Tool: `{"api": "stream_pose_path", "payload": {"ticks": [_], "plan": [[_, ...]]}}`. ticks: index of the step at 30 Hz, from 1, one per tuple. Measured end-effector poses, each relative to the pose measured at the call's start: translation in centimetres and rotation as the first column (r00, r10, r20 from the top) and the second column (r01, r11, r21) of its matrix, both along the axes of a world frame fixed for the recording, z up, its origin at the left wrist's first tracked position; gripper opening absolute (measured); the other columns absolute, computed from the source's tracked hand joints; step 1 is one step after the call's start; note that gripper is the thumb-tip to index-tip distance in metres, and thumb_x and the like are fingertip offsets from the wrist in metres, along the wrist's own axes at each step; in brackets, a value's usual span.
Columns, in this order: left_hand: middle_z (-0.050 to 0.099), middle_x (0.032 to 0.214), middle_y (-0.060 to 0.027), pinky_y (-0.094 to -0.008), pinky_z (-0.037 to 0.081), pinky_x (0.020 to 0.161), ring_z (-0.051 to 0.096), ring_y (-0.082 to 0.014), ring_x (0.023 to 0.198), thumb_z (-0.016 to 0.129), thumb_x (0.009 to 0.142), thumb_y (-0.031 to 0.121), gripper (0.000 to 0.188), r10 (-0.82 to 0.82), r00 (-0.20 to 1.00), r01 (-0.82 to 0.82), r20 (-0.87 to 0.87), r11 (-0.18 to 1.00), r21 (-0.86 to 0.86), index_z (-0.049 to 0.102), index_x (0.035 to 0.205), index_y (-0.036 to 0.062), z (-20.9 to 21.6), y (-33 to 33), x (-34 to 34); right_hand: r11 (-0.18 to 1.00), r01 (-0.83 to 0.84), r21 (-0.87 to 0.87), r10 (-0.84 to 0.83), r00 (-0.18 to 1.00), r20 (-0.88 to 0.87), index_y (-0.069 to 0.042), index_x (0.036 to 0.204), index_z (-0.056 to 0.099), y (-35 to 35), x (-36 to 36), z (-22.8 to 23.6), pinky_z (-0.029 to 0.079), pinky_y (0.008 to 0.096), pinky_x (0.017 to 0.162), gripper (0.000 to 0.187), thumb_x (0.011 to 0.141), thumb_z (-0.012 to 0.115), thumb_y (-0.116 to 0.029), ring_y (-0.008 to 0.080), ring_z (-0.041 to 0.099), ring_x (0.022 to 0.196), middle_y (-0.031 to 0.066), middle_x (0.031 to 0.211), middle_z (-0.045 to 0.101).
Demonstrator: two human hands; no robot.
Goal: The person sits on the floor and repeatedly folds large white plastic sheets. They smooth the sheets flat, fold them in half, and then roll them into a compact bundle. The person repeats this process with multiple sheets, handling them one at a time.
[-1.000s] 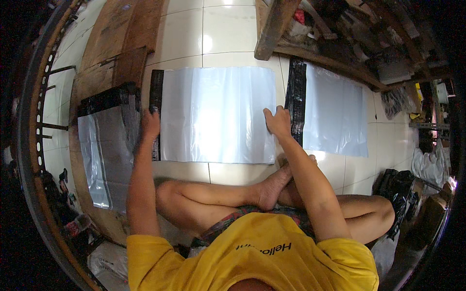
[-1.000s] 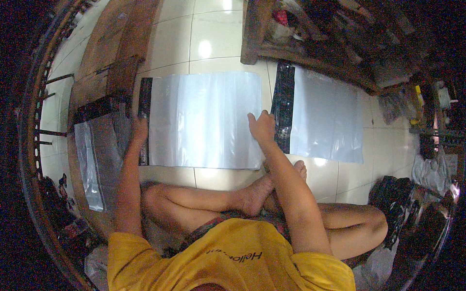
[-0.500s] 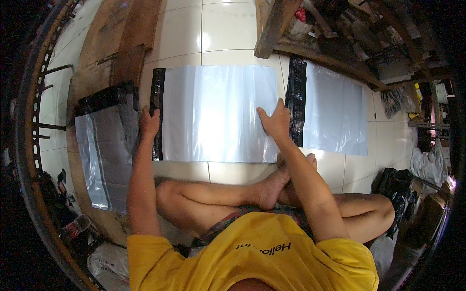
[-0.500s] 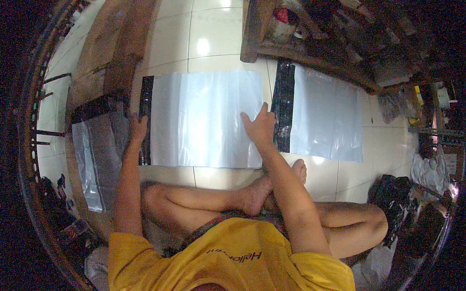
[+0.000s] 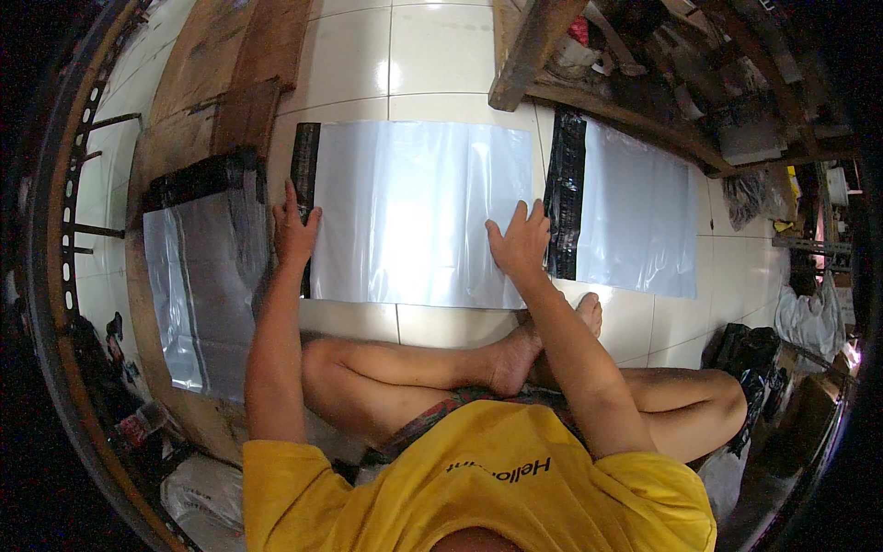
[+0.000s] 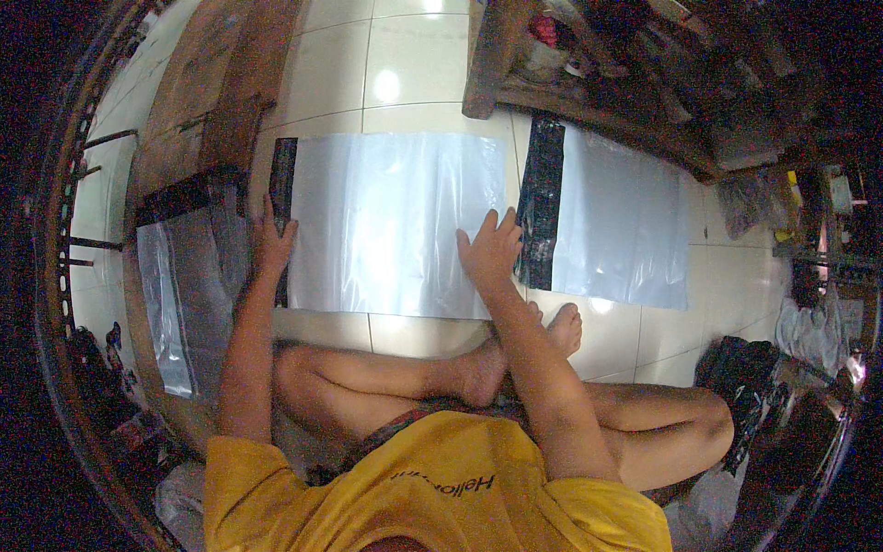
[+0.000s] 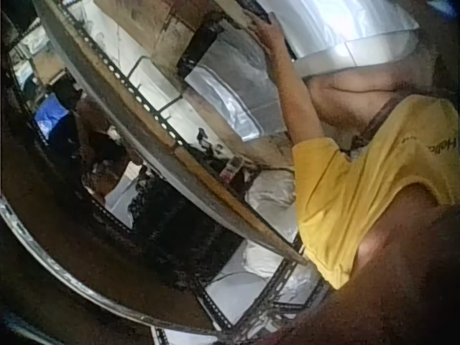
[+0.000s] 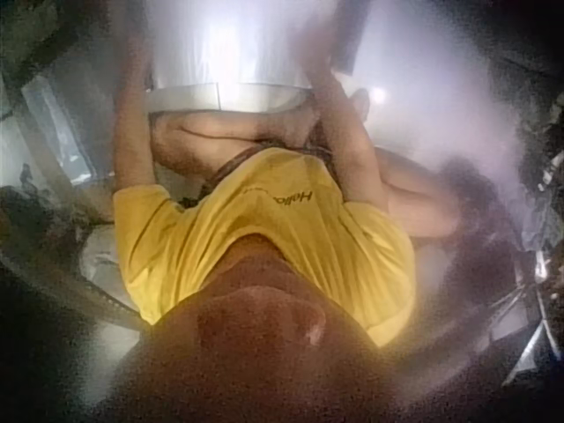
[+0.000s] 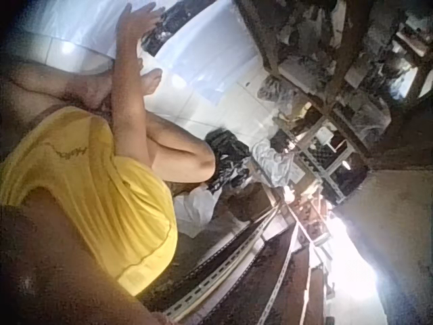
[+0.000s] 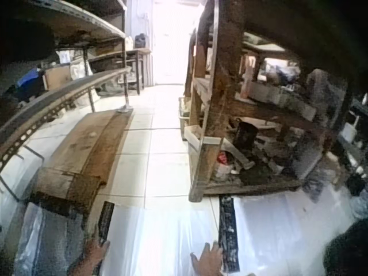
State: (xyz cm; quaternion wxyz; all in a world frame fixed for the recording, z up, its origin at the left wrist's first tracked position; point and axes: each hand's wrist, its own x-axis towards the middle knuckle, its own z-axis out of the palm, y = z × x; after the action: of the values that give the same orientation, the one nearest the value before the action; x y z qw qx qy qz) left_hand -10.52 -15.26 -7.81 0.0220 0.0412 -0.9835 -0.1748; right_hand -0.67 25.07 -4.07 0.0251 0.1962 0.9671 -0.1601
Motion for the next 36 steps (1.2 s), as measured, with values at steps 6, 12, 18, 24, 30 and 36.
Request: {"api": "stream_pose_path", "payload": {"ticks": [6, 12, 18, 24, 30, 36], "plan": [[0.044, 0.138, -0.0278, -0.0504, 0.051, 0.097, 0.054, -0.0447, 0.122, 0.062, 0.098, 0.040, 0.069, -0.050, 0.999, 0.051, 0.012, 0.995, -0.091, 0.033, 0.160, 0.0278, 0.0, 0.2, 0.6, 0.821, -0.543, 0.177, 0.559, 0.828, -0.053, 0.008, 0.151, 0.034, -1.3, 2.8, 0.7, 0.014, 0.0629, 0.122, 0.079, 0.093, 0.067, -0.036, 0.0492, 0.017, 0.150, 0.0341, 0.159, 0.023], [0.043, 0.139, -0.0272, -0.0515, 0.051, 0.096, 0.054, -0.0444, 0.122, 0.057, 0.101, 0.041, 0.059, -0.069, 0.995, 0.057, -0.071, 0.986, -0.159, 0.041, 0.156, 0.0254, -2.2, -0.4, 1.0, 0.832, -0.542, 0.118, 0.536, 0.840, 0.081, 0.004, 0.153, 0.036, -0.5, 5.3, -1.5, 0.005, 0.0627, 0.123, 0.088, 0.096, 0.052, -0.060, 0.0442, 0.015, 0.153, 0.0276, 0.163, 0.023], [0.041, 0.140, -0.0273, -0.0516, 0.048, 0.100, 0.051, -0.0441, 0.123, 0.054, 0.103, 0.039, 0.056, -0.022, 1.000, 0.026, 0.022, 0.978, -0.206, 0.043, 0.155, 0.0211, -0.8, 0.4, 1.0, 0.830, -0.543, 0.125, 0.537, 0.840, 0.077, 0.000, 0.154, 0.036, -0.4, 5.3, -1.5, 0.003, 0.0696, 0.119, 0.092, 0.093, 0.051, -0.067, 0.0501, 0.012, 0.152, 0.0279, 0.163, 0.022], [0.044, 0.141, -0.0264, -0.0557, 0.034, 0.112, 0.043, -0.0436, 0.128, 0.065, 0.094, 0.019, 0.058, -0.243, 0.918, 0.186, -0.315, 0.962, -0.201, 0.048, 0.149, 0.0095, 0.9, 7.9, 2.1, 0.818, -0.557, 0.145, 0.561, 0.827, 0.013, -0.009, 0.156, 0.038, -0.2, 5.3, -1.8, 0.003, 0.0720, 0.118, 0.087, 0.094, 0.047, -0.069, 0.0519, 0.010, 0.152, 0.0277, 0.164, 0.022], [0.034, 0.161, -0.0182, -0.0509, 0.013, 0.126, 0.025, -0.0351, 0.152, 0.061, 0.095, 0.040, 0.071, -0.799, 0.600, 0.793, 0.029, 0.600, 0.107, 0.043, 0.151, 0.0013, 2.1, 24.7, 10.1, 0.767, -0.591, 0.252, 0.577, 0.806, 0.132, -0.011, 0.156, 0.037, 0.1, 4.9, -2.1, 0.004, 0.0728, 0.118, 0.087, 0.092, 0.049, -0.070, 0.0521, 0.009, 0.152, 0.0274, 0.163, 0.022], [0.026, 0.165, -0.0209, -0.0514, 0.015, 0.126, 0.021, -0.0334, 0.154, 0.053, 0.099, 0.051, 0.079, -0.552, 0.823, 0.565, 0.136, 0.819, -0.098, 0.032, 0.155, -0.0016, 1.6, 17.1, 7.7, 0.831, -0.535, 0.154, 0.538, 0.843, 0.025, -0.012, 0.157, 0.037, -0.1, 5.3, -2.3, 0.006, 0.0738, 0.117, 0.090, 0.090, 0.053, -0.069, 0.0532, 0.011, 0.151, 0.0282, 0.163, 0.023]]}}
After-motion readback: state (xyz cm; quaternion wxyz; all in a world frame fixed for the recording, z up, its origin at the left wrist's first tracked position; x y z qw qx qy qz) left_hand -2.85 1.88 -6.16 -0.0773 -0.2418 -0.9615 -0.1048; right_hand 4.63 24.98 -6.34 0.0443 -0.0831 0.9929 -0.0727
